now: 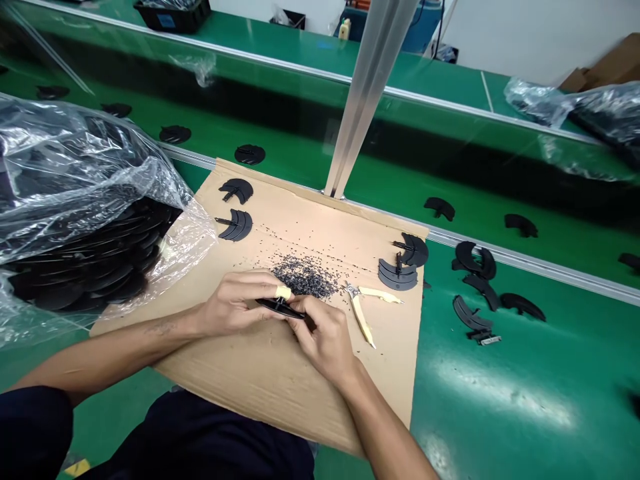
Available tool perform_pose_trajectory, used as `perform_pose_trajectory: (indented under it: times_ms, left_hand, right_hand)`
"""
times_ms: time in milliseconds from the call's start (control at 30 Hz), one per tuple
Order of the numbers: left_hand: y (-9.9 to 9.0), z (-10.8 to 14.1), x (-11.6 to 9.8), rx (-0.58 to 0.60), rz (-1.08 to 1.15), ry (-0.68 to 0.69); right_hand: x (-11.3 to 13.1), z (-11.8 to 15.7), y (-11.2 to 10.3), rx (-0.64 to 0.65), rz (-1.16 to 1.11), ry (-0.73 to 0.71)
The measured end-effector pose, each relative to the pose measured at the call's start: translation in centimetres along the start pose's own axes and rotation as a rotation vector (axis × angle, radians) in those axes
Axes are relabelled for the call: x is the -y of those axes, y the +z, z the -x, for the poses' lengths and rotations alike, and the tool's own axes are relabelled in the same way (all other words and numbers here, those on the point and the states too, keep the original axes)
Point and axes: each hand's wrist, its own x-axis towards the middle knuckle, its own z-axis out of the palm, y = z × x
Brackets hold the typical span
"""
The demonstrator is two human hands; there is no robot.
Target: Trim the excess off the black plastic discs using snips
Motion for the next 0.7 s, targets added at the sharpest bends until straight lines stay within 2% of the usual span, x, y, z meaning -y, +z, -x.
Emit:
perform_pose_trajectory:
  times_ms: [233,500,600,700]
  left_hand:
    - [0.13,0.03,0.14,-0.016,0.03,0.033]
    - [0.31,-0.08,-0.44,-0.027,0.048,-0.038]
    - [-0.02,-0.29,-0.27,0.02,0.164,-0.053]
    - [-0.63,-0.69,-0.03,0.128,0.388,-0.215]
  right_hand:
    - [0.18,-0.1,-0.23,-0.018,-0.014,-0.04]
    - [-0.07,0.03,-0.14,0.012,-0.085,-0.009]
    - [-0.17,0.12,-0.04,-0.008,-0.131,0.022]
    - [-0.08,0.13,0.02,-0.037,-0.212,0.06]
